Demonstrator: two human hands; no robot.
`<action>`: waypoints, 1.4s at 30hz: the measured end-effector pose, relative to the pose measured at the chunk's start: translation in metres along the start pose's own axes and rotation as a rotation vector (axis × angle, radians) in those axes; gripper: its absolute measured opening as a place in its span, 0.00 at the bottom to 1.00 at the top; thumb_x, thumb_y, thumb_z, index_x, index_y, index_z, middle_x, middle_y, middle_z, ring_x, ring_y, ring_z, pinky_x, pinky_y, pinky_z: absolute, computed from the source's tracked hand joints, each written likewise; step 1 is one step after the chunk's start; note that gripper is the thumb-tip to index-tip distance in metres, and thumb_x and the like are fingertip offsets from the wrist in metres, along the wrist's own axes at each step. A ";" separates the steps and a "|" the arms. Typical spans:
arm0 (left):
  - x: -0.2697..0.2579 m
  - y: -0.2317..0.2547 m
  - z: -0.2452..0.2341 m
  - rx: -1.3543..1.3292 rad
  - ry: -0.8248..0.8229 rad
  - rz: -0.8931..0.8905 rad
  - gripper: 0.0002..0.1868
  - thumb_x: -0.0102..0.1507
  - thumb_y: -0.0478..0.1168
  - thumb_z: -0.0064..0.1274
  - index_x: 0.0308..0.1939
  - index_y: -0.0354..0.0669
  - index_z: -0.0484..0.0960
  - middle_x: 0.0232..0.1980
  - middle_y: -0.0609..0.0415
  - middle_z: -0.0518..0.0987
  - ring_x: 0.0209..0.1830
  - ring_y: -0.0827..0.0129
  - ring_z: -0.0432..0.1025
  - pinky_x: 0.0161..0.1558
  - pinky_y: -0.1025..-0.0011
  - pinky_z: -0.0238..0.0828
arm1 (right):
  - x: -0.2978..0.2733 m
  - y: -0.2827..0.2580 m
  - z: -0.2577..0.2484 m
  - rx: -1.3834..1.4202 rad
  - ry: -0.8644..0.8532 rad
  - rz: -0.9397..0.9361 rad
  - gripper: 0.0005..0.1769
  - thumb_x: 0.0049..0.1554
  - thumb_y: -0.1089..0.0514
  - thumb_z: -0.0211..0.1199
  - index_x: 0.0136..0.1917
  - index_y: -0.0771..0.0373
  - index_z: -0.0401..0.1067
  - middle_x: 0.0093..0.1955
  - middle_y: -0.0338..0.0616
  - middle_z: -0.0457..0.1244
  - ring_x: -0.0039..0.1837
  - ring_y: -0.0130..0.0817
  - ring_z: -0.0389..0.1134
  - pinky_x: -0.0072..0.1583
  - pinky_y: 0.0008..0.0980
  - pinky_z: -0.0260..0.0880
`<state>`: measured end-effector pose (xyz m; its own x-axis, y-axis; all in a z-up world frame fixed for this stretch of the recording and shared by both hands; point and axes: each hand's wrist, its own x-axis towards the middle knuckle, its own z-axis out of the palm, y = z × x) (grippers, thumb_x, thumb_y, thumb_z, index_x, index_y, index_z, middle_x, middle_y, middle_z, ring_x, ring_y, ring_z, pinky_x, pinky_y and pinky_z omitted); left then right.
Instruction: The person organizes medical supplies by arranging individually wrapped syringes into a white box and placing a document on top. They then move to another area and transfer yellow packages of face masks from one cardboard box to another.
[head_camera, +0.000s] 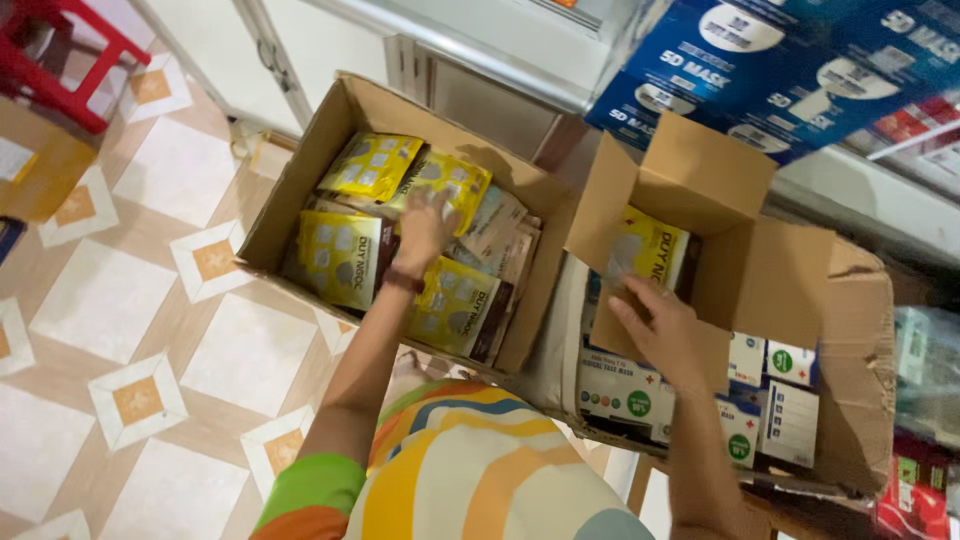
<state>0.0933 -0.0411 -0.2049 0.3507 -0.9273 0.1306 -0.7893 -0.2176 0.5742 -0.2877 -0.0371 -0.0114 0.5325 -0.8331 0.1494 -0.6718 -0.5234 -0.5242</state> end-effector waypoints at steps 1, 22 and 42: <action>0.004 -0.015 0.008 0.073 -0.029 -0.087 0.26 0.66 0.48 0.54 0.66 0.46 0.75 0.72 0.29 0.63 0.76 0.38 0.52 0.71 0.43 0.54 | -0.004 -0.006 0.008 0.008 -0.003 0.102 0.23 0.61 0.47 0.63 0.63 0.64 0.74 0.62 0.54 0.69 0.59 0.48 0.71 0.55 0.38 0.71; 0.035 -0.116 0.030 0.168 0.046 -0.378 0.21 0.72 0.51 0.44 0.69 0.57 0.72 0.78 0.50 0.61 0.79 0.53 0.52 0.74 0.36 0.33 | -0.010 -0.006 0.038 0.050 0.191 0.006 0.13 0.63 0.57 0.64 0.59 0.62 0.77 0.62 0.48 0.70 0.65 0.44 0.70 0.67 0.40 0.65; -0.043 0.001 -0.088 -1.954 0.364 -0.230 0.21 0.74 0.52 0.37 0.65 0.47 0.70 0.62 0.50 0.78 0.56 0.57 0.78 0.57 0.50 0.81 | -0.014 0.008 0.044 0.082 0.183 -0.022 0.16 0.62 0.57 0.64 0.61 0.63 0.77 0.63 0.50 0.69 0.66 0.48 0.68 0.68 0.41 0.64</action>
<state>0.1213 0.0257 -0.1386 0.6121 -0.7869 -0.0777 0.7029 0.4964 0.5095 -0.2772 -0.0216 -0.0546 0.4390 -0.8443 0.3073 -0.6132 -0.5315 -0.5844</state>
